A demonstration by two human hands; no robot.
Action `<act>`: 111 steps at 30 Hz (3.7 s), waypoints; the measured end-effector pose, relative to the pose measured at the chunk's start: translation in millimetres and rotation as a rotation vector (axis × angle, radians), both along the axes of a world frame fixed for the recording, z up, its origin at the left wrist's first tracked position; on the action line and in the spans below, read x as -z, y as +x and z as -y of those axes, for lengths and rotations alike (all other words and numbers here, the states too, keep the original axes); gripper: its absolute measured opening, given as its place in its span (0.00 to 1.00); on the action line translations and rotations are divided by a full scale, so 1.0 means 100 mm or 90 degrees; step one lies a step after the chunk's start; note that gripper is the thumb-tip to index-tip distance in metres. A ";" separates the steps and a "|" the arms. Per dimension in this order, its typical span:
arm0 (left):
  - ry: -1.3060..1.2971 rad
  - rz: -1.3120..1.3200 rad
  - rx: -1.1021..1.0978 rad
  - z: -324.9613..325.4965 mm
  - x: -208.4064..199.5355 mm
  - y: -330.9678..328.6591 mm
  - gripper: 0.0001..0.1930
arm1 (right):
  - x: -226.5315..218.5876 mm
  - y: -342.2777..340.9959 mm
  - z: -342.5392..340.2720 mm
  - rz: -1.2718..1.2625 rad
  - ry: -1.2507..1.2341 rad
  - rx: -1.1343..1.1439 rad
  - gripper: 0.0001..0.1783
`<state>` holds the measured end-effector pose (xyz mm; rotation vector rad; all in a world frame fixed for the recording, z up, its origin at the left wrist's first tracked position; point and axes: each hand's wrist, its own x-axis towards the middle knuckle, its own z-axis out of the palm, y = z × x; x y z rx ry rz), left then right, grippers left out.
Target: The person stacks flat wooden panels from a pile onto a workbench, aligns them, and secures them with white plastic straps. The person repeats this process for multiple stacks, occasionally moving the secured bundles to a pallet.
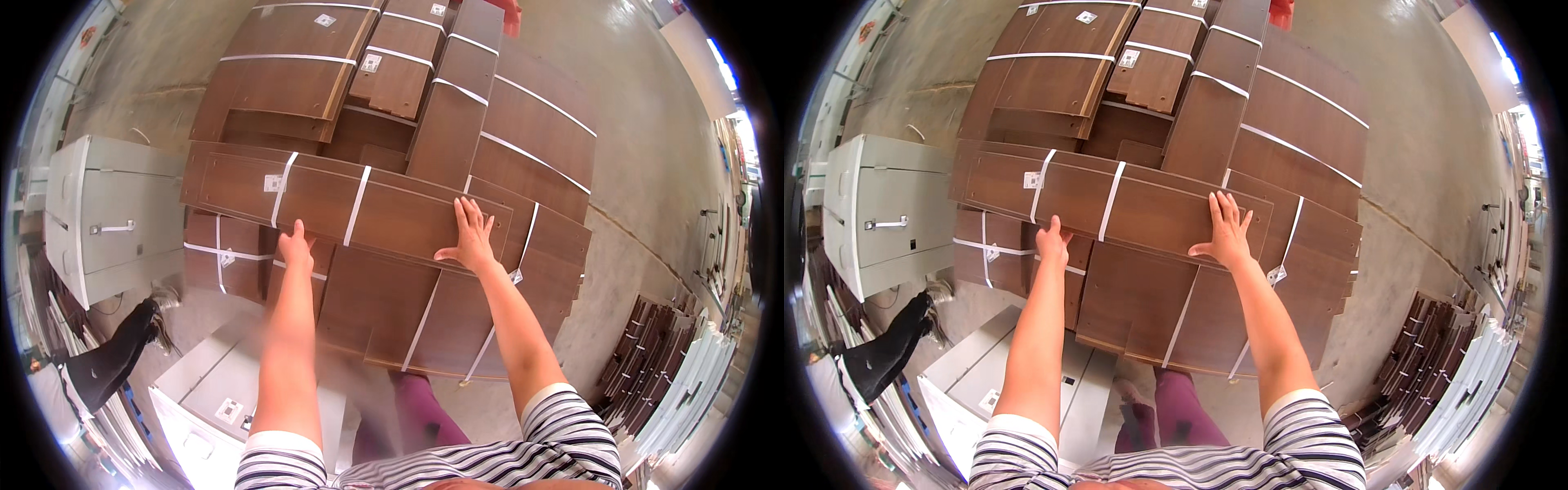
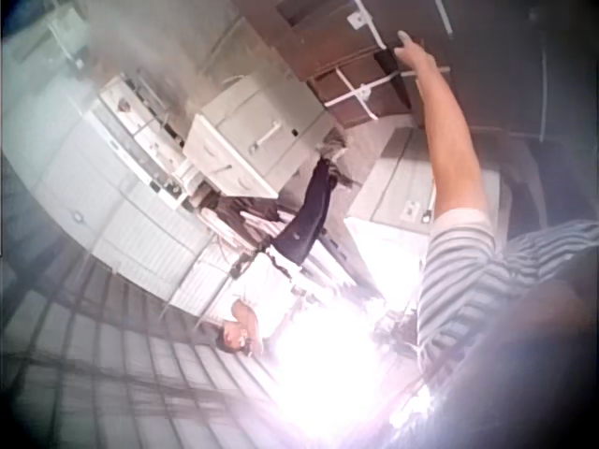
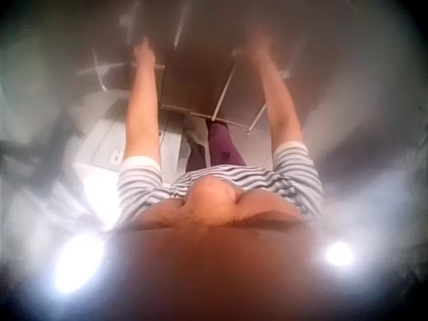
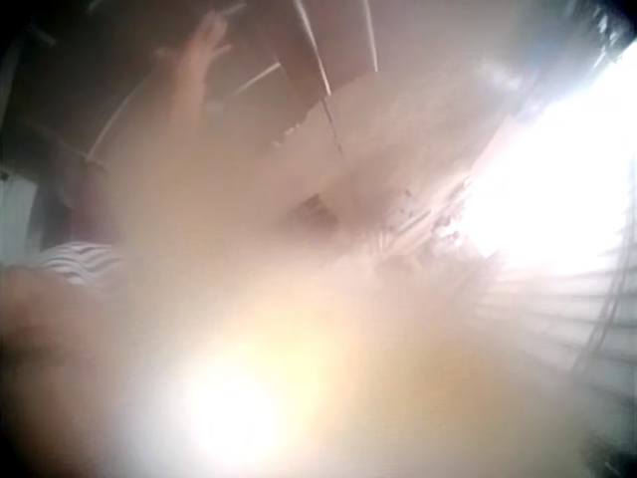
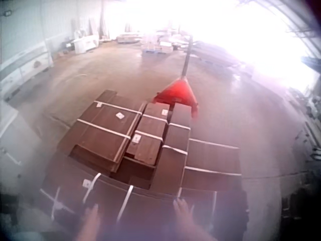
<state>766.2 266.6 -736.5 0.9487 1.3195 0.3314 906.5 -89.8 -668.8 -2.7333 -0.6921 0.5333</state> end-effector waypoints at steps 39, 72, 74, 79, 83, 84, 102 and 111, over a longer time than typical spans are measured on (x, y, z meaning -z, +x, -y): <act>0.947 0.538 -0.099 5.31 -8.03 -7.56 0.26 | -1.21 -5.58 0.25 -0.269 -0.289 -0.980 0.18; 1.189 0.166 -0.857 5.19 -7.02 -8.57 0.11 | -2.45 -9.47 -1.21 -0.238 -0.422 -1.620 0.19; 1.187 0.129 -0.869 5.09 -6.94 -8.71 0.09 | -2.59 -9.55 -1.19 -0.252 -0.423 -1.616 0.19; 1.217 0.039 -0.836 5.20 -7.00 -9.20 0.06 | -2.83 -10.16 -0.85 -0.132 -0.479 -1.638 0.19; 1.264 -0.033 -0.753 5.50 -7.22 -9.68 0.05 | -2.59 -10.74 -0.67 -0.233 -0.403 -1.700 0.20; 1.271 -0.045 -0.732 5.56 -7.28 -9.86 0.05 | -2.65 -10.94 -0.59 -0.262 -0.409 -1.691 0.21; 0.321 -0.468 -0.957 7.32 -4.67 -12.02 0.23 | -3.16 -13.59 0.50 -0.378 -0.159 -1.753 0.14; 0.036 -0.296 -0.860 7.46 -2.85 -11.38 0.20 | -3.10 -13.52 0.13 -0.215 -0.340 -1.692 0.16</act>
